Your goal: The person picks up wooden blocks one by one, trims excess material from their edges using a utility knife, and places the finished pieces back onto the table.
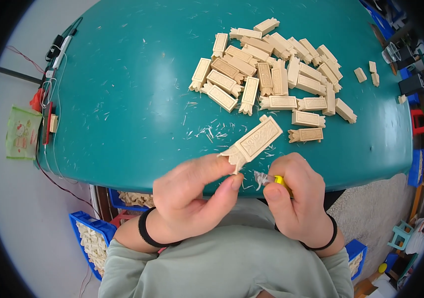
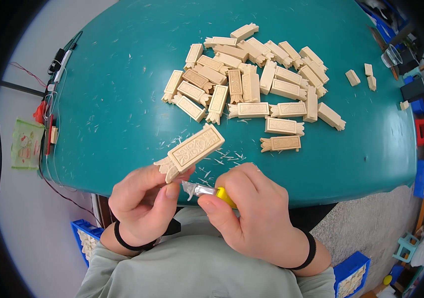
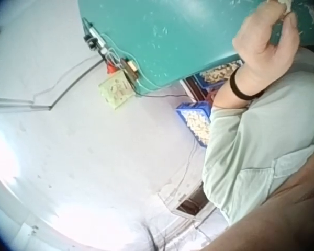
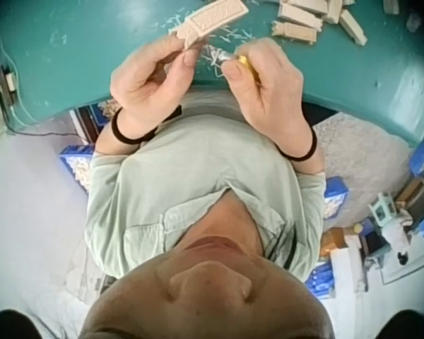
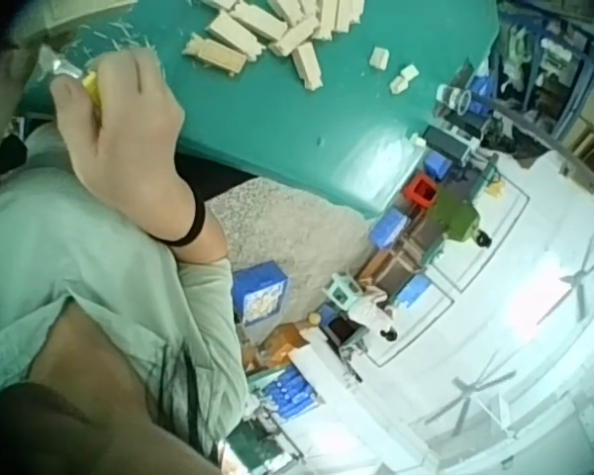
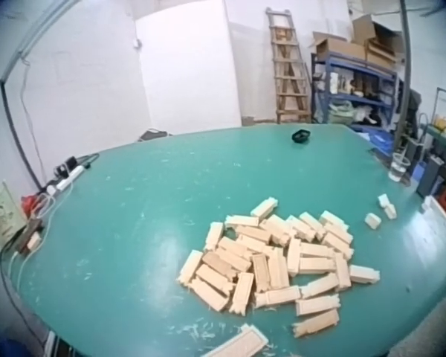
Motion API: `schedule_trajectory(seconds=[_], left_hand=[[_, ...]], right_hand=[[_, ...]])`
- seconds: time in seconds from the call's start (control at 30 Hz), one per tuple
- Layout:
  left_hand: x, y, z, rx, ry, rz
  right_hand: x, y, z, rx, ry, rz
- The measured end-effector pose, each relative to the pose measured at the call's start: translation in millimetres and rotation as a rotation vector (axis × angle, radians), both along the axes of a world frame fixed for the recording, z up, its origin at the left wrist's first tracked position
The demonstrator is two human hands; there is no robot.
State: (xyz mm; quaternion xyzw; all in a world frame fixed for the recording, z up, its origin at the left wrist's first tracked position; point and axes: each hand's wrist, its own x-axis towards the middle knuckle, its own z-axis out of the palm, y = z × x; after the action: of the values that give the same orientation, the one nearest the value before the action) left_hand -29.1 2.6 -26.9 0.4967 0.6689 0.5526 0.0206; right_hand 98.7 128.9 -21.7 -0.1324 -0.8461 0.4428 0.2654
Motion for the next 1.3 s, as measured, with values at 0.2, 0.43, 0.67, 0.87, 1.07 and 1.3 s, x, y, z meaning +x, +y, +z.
schedule_trajectory(seconds=[0.2, 0.43, 0.67, 0.87, 1.07, 1.3], left_hand=[[-51, -7, 18, -0.423, -0.066, 0.106], [-103, -3, 21, -0.793, 0.396, 0.28], [-72, 53, 2, -0.551, 0.705, -0.214], [-79, 52, 3, -0.646, 0.571, -0.179], [-47, 22, 41, -0.477, -0.098, -0.373], [-10, 6, 8, -0.16, -0.796, -0.466]], right_hand=[[8, 9, -5, -0.17, -0.033, 0.026], [12, 15, -4, -0.272, -0.088, 0.01], [14, 21, -8, -0.3, -0.084, 0.017], [17, 21, -11, -0.293, -0.044, 0.006], [12, 15, -3, -0.32, -0.012, 0.044], [12, 5, -3, -0.311, -0.001, 0.103]])
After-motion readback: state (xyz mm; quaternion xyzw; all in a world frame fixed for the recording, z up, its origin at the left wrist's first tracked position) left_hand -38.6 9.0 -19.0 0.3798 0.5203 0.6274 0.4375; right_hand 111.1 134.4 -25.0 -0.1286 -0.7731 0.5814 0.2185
